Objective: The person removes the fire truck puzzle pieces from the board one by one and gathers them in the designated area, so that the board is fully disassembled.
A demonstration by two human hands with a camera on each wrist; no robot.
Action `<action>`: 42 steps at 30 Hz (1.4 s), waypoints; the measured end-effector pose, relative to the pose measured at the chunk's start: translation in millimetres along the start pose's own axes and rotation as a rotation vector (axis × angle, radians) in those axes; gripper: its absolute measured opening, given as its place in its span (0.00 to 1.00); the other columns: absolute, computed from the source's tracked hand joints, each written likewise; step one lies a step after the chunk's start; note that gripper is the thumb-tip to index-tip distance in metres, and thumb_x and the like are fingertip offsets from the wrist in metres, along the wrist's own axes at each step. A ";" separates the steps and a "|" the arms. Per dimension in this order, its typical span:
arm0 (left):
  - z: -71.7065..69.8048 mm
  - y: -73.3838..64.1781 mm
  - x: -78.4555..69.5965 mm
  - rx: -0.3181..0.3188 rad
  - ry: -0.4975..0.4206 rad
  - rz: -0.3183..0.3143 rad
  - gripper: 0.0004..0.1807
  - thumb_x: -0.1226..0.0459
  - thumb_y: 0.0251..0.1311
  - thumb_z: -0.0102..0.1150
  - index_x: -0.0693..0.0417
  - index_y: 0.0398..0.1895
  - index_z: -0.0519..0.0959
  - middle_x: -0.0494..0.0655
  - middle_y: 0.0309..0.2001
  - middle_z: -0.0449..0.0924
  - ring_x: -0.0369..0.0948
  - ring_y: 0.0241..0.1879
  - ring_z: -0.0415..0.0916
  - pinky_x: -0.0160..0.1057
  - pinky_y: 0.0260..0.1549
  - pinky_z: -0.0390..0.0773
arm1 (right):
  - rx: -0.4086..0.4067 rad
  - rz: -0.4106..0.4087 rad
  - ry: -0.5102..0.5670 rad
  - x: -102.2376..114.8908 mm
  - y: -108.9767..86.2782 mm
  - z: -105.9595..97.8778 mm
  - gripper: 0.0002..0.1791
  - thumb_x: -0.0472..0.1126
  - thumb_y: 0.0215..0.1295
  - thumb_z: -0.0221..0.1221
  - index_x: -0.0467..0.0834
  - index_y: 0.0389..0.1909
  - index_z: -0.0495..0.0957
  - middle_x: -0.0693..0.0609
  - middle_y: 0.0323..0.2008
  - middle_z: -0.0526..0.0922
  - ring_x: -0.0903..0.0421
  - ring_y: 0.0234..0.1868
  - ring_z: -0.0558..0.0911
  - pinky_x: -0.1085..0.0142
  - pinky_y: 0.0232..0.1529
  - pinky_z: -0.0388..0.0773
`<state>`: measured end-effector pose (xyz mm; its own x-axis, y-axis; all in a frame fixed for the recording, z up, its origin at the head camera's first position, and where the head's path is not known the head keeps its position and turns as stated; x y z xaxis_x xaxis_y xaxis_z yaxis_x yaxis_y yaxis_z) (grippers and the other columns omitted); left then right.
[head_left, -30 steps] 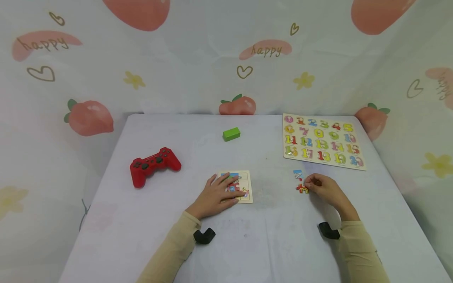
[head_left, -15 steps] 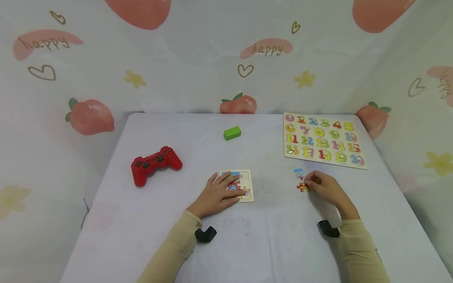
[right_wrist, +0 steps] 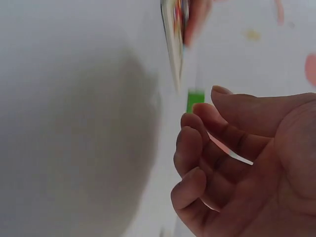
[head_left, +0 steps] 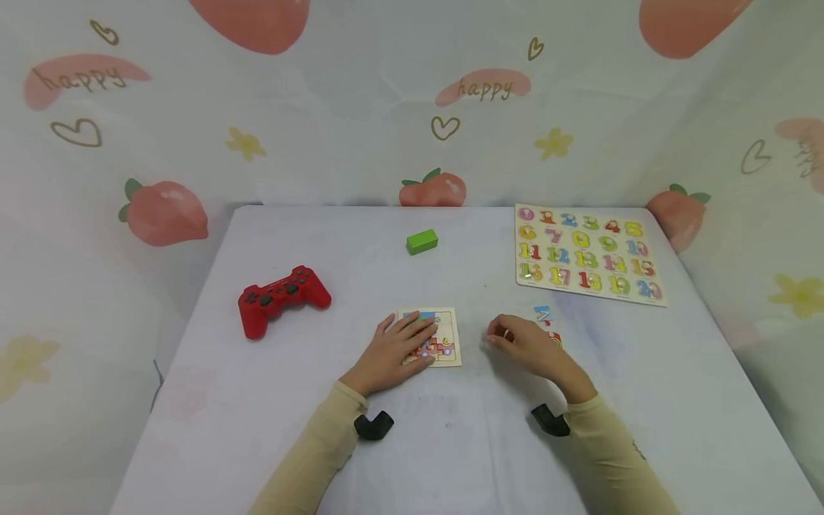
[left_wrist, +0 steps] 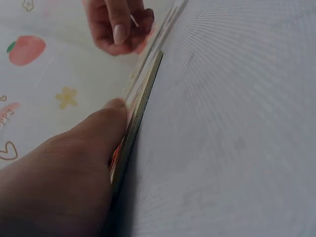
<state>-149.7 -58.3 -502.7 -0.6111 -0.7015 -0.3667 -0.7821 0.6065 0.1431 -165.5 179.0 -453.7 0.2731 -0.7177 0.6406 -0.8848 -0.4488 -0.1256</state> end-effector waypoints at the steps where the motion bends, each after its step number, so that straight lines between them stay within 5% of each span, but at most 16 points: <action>1: -0.3 0.0 0.5 -0.007 -0.004 -0.002 0.32 0.43 0.67 0.46 0.40 0.72 0.61 0.36 0.71 0.60 0.40 0.74 0.49 0.56 0.69 0.46 | 0.019 -0.016 0.005 6.1 3.1 6.8 0.04 0.40 0.67 0.58 0.43 0.39 0.77 0.55 0.31 0.77 0.60 0.31 0.73 0.67 0.32 0.72; 6: -0.6 0.3 0.9 -0.040 -0.030 0.004 0.30 0.46 0.68 0.47 0.42 0.71 0.63 0.37 0.70 0.62 0.41 0.73 0.51 0.57 0.68 0.47 | 0.060 -0.089 0.014 27.9 14.1 33.5 0.11 0.38 0.65 0.59 0.39 0.45 0.74 0.54 0.31 0.76 0.60 0.31 0.72 0.66 0.34 0.72; 13: 1.3 0.5 3.0 -0.049 -0.026 0.000 0.30 0.46 0.68 0.47 0.41 0.71 0.63 0.36 0.70 0.62 0.40 0.73 0.51 0.57 0.68 0.48 | 0.011 -0.085 -0.062 39.5 18.1 48.6 0.15 0.41 0.62 0.63 0.42 0.47 0.73 0.54 0.35 0.75 0.61 0.34 0.75 0.65 0.36 0.74; 29: -0.2 1.6 0.5 -0.127 -0.021 -0.033 0.26 0.47 0.67 0.49 0.40 0.67 0.69 0.34 0.68 0.66 0.40 0.71 0.57 0.56 0.66 0.52 | -0.051 -0.045 0.009 36.0 19.4 53.5 0.12 0.38 0.59 0.65 0.41 0.41 0.75 0.56 0.27 0.71 0.62 0.27 0.68 0.68 0.29 0.67; 42: -2.7 1.6 -1.1 -0.142 -0.022 -0.033 0.27 0.47 0.65 0.53 0.41 0.66 0.71 0.36 0.67 0.68 0.41 0.70 0.58 0.57 0.66 0.53 | -0.087 -0.052 0.087 39.9 19.8 52.5 0.10 0.33 0.58 0.64 0.39 0.38 0.73 0.51 0.32 0.75 0.60 0.29 0.71 0.69 0.30 0.70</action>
<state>-150.6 -57.5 -499.6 -0.5833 -0.7109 -0.3930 -0.8120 0.5231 0.2589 -152.2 113.5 -470.4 0.2890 -0.6437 0.7086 -0.9007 -0.4337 -0.0266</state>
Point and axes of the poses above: each hand's wrist, its own y-axis towards the middle knuckle, its own z-axis out of the palm, x = y × z, the point moved 5 cm from there along y, towards the middle knuckle
